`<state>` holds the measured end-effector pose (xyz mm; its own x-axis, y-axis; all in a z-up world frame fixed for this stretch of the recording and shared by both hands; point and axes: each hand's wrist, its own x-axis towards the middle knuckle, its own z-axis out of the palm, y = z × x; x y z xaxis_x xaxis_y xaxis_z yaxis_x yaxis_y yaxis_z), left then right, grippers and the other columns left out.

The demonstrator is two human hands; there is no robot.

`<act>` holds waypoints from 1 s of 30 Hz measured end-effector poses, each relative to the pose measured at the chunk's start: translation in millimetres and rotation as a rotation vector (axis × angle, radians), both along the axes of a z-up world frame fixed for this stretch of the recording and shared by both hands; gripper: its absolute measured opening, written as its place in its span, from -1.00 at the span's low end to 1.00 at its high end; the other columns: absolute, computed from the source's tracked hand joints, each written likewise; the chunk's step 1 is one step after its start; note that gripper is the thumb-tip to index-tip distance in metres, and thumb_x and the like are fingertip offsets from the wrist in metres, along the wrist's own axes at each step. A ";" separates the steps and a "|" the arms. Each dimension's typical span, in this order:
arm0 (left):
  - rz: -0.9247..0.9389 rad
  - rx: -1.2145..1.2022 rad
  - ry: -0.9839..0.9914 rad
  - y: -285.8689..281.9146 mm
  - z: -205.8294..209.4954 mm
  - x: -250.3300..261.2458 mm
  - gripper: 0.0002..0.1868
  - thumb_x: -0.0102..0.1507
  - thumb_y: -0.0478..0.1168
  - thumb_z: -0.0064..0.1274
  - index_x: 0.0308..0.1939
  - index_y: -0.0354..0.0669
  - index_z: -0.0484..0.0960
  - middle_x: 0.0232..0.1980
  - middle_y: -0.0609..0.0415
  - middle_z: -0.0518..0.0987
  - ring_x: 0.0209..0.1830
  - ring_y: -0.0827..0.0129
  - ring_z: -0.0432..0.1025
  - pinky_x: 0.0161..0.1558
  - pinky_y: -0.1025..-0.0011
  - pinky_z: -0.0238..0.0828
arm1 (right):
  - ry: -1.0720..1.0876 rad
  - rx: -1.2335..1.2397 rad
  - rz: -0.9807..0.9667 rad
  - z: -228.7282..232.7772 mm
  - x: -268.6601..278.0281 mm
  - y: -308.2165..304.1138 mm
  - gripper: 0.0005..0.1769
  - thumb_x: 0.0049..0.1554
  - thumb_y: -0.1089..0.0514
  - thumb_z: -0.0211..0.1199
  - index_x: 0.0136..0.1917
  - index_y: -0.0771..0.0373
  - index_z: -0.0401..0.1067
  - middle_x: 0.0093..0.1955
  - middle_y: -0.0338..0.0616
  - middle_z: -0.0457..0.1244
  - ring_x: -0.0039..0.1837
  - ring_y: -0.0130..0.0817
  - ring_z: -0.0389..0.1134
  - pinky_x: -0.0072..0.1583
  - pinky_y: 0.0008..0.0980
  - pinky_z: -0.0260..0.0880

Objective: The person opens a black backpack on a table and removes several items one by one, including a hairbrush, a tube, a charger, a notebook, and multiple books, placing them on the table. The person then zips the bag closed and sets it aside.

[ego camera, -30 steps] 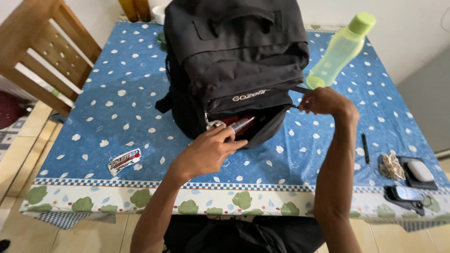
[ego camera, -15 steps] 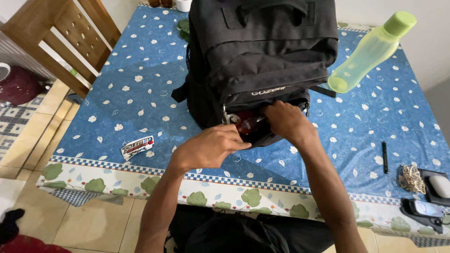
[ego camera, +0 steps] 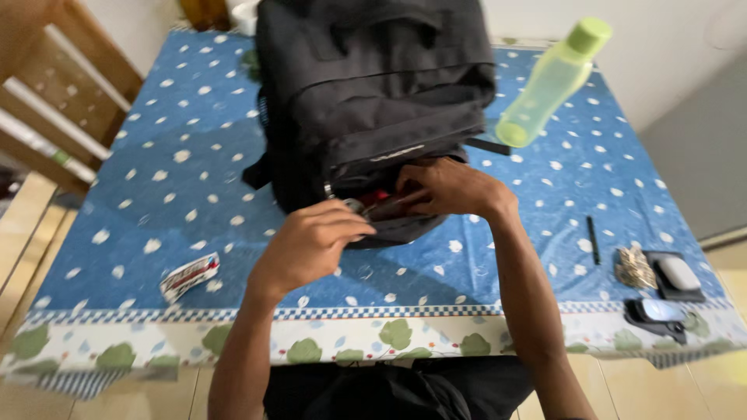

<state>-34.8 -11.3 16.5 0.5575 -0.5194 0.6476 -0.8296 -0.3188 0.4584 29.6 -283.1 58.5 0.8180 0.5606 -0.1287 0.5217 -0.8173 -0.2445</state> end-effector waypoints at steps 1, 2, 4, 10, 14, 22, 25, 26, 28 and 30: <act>0.027 -0.014 0.000 -1.5 1.7 0.0 -0.76 0.07 -0.43 0.26 -0.18 -0.23 0.76 -0.13 0.03 0.73 -0.09 0.20 0.60 -0.06 0.33 0.56 | 0.003 0.109 0.032 7.3 -4.8 -4.1 -0.52 -0.03 0.12 0.47 0.17 0.11 0.48 0.09 -0.04 0.41 0.07 -0.12 0.48 0.08 -0.13 0.50; 0.054 -0.029 0.000 -1.8 3.6 -0.6 -0.78 0.08 -0.43 0.27 -0.19 -0.25 0.76 -0.14 0.02 0.73 -0.10 0.20 0.61 -0.07 0.34 0.55 | 0.003 0.218 0.064 13.7 -9.1 -8.7 -0.52 -0.05 0.16 0.47 0.16 0.13 0.48 0.13 -0.05 0.41 0.07 -0.17 0.50 0.05 -0.19 0.54; 0.088 -0.050 -0.001 -4.5 6.9 -0.2 -0.81 0.09 -0.42 0.29 -0.20 -0.27 0.75 -0.16 0.01 0.73 -0.12 0.19 0.61 -0.08 0.33 0.55 | -0.087 0.301 0.116 24.4 -14.1 -19.9 -0.49 -0.05 0.20 0.50 0.19 0.13 0.48 0.13 -0.06 0.39 0.06 -0.24 0.52 0.07 -0.27 0.58; 0.134 -0.068 0.007 -7.8 11.2 2.7 -0.84 0.11 -0.42 0.29 -0.23 -0.27 0.73 -0.19 -0.01 0.71 -0.16 0.19 0.62 -0.10 0.32 0.56 | -0.115 0.689 0.134 49.6 -14.9 -79.7 -0.42 0.05 0.27 0.48 0.31 0.26 0.38 0.20 -0.11 0.36 0.20 -0.32 0.50 0.25 -0.27 0.51; 0.148 -0.078 -0.007 -8.9 3.0 0.9 -0.85 0.13 -0.43 0.28 -0.22 -0.26 0.73 -0.20 0.00 0.71 -0.15 0.19 0.61 -0.09 0.33 0.56 | -0.106 1.124 -0.103 48.2 -27.8 -131.8 -0.40 0.12 0.37 0.41 0.40 0.35 0.32 0.34 -0.09 0.31 0.35 -0.25 0.42 0.41 -0.25 0.52; 0.144 -0.102 -0.051 -10.9 2.1 6.1 -0.87 0.14 -0.42 0.28 -0.24 -0.27 0.71 -0.19 0.02 0.71 -0.14 0.21 0.61 -0.08 0.33 0.56 | -0.361 0.975 -0.604 -8.9 15.1 -238.5 -0.48 0.08 0.40 0.47 0.31 0.41 0.46 0.13 -0.03 0.40 0.17 -0.25 0.47 0.22 -0.31 0.55; 0.164 -0.093 -0.061 -11.3 2.0 4.4 -0.87 0.15 -0.42 0.28 -0.23 -0.26 0.72 -0.19 0.03 0.71 -0.14 0.21 0.61 -0.08 0.33 0.55 | -0.496 0.870 -0.728 -54.8 51.7 -266.5 -0.48 0.01 0.38 0.50 0.25 0.36 0.50 0.10 -0.04 0.43 0.11 -0.28 0.50 0.14 -0.31 0.55; 0.170 -0.088 -0.069 -10.4 1.8 4.0 -0.87 0.14 -0.42 0.28 -0.23 -0.26 0.72 -0.19 0.03 0.71 -0.14 0.21 0.61 -0.08 0.32 0.55 | -0.530 0.816 -0.791 -69.0 63.8 -271.9 -0.44 -0.04 0.36 0.53 0.25 0.33 0.50 0.10 -0.04 0.42 0.09 -0.30 0.50 0.11 -0.32 0.55; 0.175 -0.074 -0.086 -11.3 1.0 5.3 -0.85 0.14 -0.42 0.28 -0.22 -0.25 0.72 -0.18 0.03 0.71 -0.13 0.21 0.61 -0.07 0.32 0.55 | -0.608 0.750 -0.868 -90.2 80.1 -283.9 -0.39 -0.10 0.34 0.56 0.23 0.31 0.50 0.08 -0.03 0.43 0.06 -0.29 0.50 0.07 -0.31 0.55; 0.177 -0.053 -0.096 -12.3 -0.7 6.4 -0.84 0.14 -0.42 0.28 -0.21 -0.24 0.72 -0.18 0.03 0.71 -0.13 0.22 0.61 -0.06 0.33 0.56 | -0.685 0.727 -0.895 -111.0 90.7 -289.5 -0.38 -0.14 0.35 0.57 0.21 0.32 0.52 0.04 0.00 0.44 0.04 -0.25 0.52 0.07 -0.29 0.56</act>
